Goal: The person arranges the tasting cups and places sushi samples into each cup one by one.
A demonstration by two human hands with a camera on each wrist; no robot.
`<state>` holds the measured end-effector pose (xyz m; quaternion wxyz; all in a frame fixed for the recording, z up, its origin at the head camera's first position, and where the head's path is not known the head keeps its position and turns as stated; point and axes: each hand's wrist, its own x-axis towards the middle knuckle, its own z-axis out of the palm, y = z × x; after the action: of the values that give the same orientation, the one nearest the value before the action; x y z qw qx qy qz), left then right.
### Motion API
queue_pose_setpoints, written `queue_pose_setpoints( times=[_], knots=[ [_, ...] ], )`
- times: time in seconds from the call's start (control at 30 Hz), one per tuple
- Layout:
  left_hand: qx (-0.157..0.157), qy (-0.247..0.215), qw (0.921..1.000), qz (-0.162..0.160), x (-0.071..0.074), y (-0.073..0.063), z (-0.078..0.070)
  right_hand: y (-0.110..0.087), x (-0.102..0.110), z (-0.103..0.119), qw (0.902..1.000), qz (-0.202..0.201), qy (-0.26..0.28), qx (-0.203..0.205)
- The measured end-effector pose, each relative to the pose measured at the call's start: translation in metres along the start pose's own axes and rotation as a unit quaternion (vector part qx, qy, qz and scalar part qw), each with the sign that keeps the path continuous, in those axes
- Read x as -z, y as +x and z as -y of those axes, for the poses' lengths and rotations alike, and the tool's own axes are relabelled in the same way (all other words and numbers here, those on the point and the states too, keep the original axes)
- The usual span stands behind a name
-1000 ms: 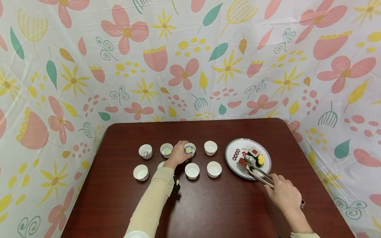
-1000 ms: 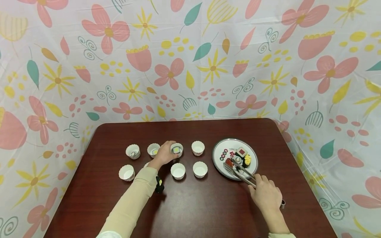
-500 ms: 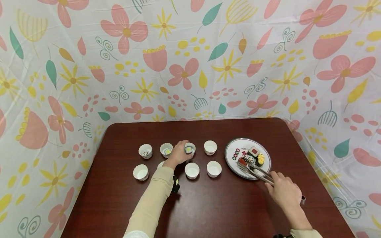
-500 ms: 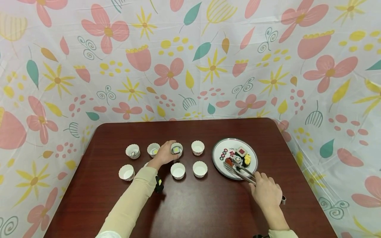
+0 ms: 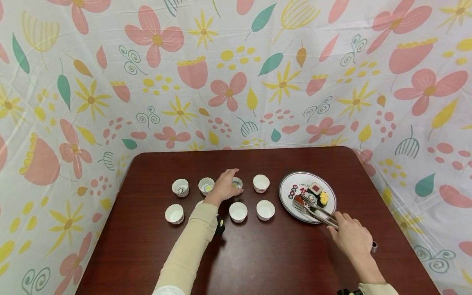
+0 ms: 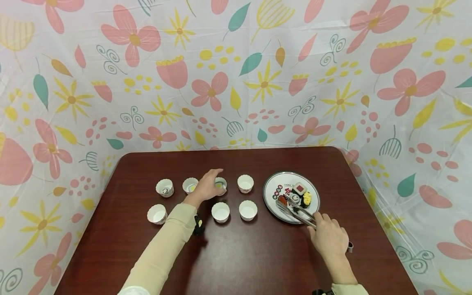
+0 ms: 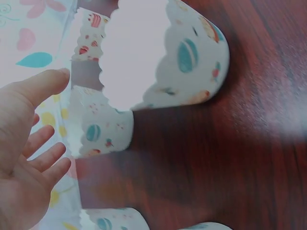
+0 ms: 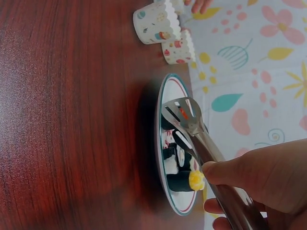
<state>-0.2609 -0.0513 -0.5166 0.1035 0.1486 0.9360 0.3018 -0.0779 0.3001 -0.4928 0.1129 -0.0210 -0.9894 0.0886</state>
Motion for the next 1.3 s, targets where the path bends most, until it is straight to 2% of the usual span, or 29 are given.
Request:
queue_pose_setpoints(
  times=[0.27,0.57,0.87,1.07,1.3],
  knots=[
    [-0.025,0.008,0.9996,0.005,0.002,0.005,-0.023,0.000,-0.001,-0.002,0.9999,0.015,0.003,-0.007],
    [-0.038,0.015,0.9991,0.012,-0.011,0.015,-0.044,0.000,-0.001,-0.002,0.9999,0.008,0.006,-0.004],
    [-0.029,0.029,0.9990,0.019,-0.032,0.026,-0.053,0.000,-0.001,-0.003,0.9994,0.029,0.005,-0.017],
    [-0.008,0.044,0.9985,0.031,-0.038,0.029,-0.057,-0.001,-0.002,-0.003,0.9995,0.024,0.007,-0.019],
    [-0.014,0.060,0.9976,0.032,-0.046,0.031,-0.057,0.000,-0.001,-0.004,0.9991,0.036,0.005,-0.024]
  ],
)
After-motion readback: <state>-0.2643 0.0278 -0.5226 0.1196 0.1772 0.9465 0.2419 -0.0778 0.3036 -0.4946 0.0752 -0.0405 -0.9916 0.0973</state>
